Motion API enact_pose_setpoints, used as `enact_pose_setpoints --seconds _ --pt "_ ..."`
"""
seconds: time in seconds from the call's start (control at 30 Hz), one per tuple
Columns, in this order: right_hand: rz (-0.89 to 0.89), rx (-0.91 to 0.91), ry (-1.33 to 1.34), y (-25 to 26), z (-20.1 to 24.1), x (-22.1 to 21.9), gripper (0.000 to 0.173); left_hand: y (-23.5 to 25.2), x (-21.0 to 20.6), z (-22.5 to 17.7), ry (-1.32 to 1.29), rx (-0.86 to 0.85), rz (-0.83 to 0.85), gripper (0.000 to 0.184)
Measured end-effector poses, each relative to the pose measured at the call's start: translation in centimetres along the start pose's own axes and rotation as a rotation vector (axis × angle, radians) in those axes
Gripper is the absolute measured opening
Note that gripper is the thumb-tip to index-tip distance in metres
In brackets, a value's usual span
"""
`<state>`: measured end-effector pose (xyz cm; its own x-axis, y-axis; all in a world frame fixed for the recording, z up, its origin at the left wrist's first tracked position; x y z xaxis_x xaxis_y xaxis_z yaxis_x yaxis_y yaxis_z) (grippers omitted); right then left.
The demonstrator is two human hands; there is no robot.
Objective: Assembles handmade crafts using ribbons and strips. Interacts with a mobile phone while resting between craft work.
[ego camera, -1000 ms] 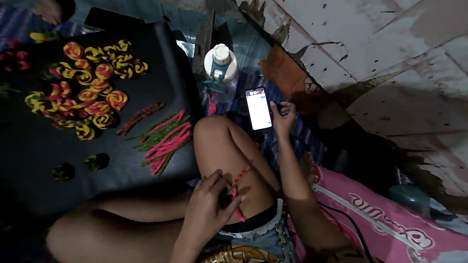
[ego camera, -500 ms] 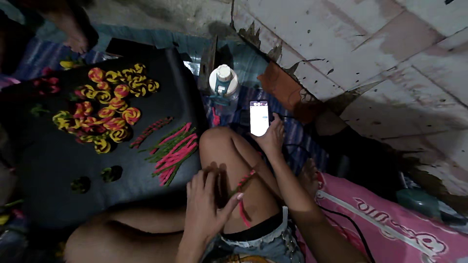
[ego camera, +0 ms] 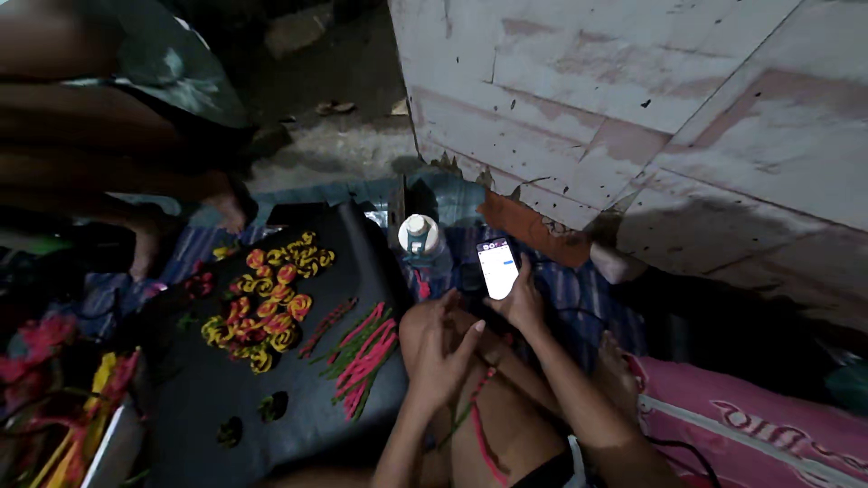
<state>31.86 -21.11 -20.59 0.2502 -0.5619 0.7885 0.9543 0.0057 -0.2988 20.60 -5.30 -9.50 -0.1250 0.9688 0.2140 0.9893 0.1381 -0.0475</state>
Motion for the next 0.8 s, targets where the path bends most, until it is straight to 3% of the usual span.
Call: enact_pose_setpoints --seconds 0.1,0.23,0.3,0.37,0.43,0.57,0.8 --pt "-0.014 0.133 0.274 -2.6 0.8 4.1 0.130 1.7 -0.9 -0.2 -0.104 0.049 0.041 0.077" --pt "0.047 0.322 0.532 -6.6 2.6 8.5 0.125 2.6 -2.4 -2.2 -0.302 -0.031 0.124 0.071" --pt "0.182 0.474 0.750 -7.4 3.4 9.4 0.113 2.4 -2.4 -3.1 -0.486 -0.115 0.160 0.068" --pt "0.382 0.606 0.980 -7.8 4.0 9.9 0.082 2.0 -1.8 -3.6 -0.620 -0.107 0.182 0.073" --pt "0.577 0.643 1.155 -7.9 4.3 10.0 0.072 1.6 -0.6 -3.9 -0.714 -0.073 0.212 0.080" --pt "0.648 0.642 1.185 -8.7 5.3 10.6 0.069 0.9 0.6 -5.7 -0.821 -0.042 0.358 0.090" --pt "0.570 0.667 1.124 -9.8 6.3 11.2 0.070 0.3 1.1 -6.4 -0.771 -0.132 0.344 0.087"
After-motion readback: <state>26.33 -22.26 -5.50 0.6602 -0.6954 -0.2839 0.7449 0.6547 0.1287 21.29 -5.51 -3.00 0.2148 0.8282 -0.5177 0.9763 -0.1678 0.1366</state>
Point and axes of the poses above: each hand's wrist, its own y-axis towards the middle knuckle, its own x-axis out of the back of the hand, z = x × y, the point moved 5 cm from there along y, towards the middle knuckle, and after that the axes turned 9 degrees about -y, right-handed, at the moved point
